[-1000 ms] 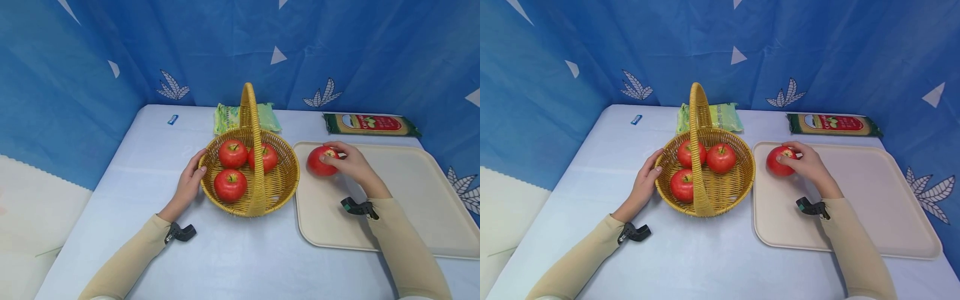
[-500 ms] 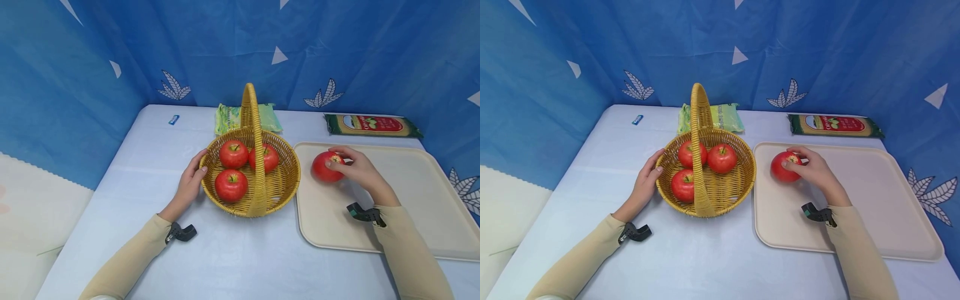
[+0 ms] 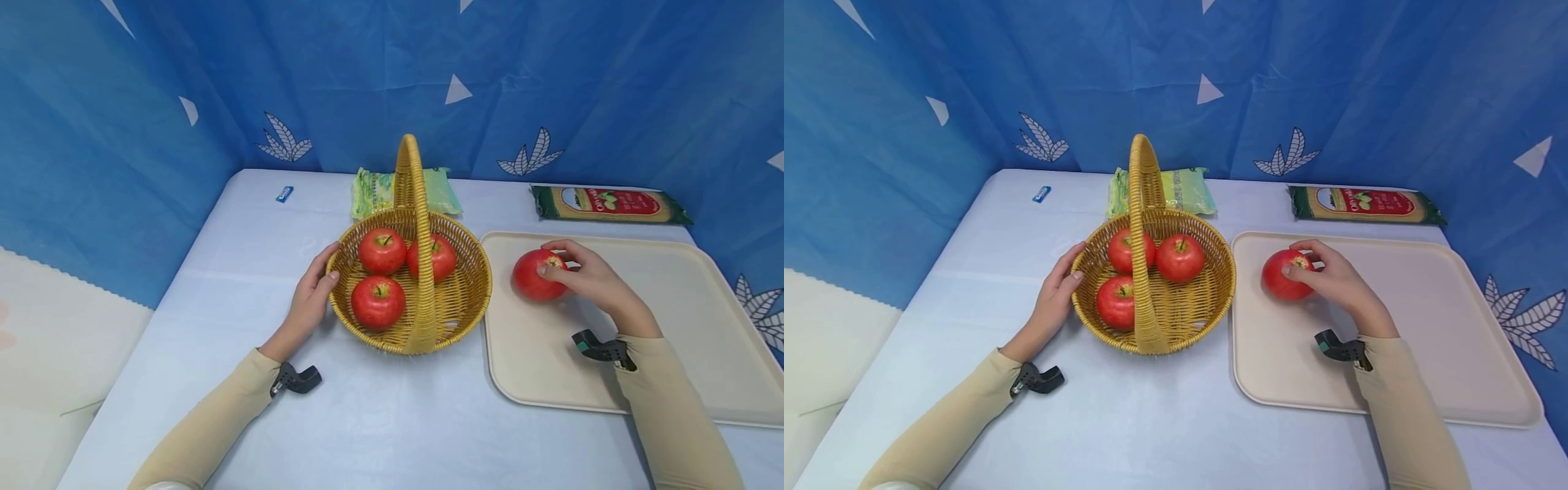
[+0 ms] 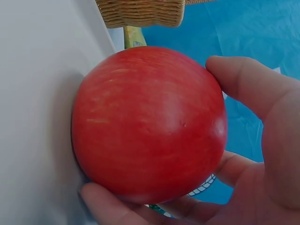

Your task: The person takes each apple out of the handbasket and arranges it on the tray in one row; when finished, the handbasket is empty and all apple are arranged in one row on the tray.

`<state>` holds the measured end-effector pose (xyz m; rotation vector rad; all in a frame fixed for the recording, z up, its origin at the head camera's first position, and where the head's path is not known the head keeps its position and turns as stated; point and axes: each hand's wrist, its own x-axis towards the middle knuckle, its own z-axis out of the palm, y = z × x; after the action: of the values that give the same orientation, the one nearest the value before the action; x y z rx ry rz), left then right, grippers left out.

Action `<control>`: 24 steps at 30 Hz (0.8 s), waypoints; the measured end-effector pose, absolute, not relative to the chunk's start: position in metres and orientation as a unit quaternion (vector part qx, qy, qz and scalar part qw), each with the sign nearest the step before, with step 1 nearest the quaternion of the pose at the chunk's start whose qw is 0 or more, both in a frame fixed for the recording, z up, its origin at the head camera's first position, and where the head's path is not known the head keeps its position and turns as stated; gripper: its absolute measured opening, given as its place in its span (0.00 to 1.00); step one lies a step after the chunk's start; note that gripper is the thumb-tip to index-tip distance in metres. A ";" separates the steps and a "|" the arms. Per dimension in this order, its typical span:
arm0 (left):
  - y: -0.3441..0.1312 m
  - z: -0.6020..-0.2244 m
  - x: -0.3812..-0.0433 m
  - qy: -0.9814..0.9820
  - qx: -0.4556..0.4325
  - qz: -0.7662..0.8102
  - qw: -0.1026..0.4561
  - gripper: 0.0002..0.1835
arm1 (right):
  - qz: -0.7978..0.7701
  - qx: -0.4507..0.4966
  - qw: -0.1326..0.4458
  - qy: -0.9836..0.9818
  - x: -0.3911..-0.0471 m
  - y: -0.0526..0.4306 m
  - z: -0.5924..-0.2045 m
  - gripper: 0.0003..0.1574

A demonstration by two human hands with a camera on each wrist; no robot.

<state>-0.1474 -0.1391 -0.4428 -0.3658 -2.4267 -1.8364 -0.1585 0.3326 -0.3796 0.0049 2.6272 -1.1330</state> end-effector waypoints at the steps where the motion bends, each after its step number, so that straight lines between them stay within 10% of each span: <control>1: -0.139 -0.443 -0.148 -0.790 -0.119 -0.600 0.037 0.28 | -0.392 0.000 0.142 0.909 -0.159 0.333 -0.380 0.47; 24: -0.139 -0.443 -0.149 -0.784 -0.120 -0.608 0.037 0.29 | -0.389 -0.016 0.165 0.906 -0.157 0.336 -0.379 0.53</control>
<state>-0.1486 -0.1394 -0.4429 -0.3680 -2.4065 -1.8654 -0.1571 0.3355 -0.3788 -0.0444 2.5819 -1.1073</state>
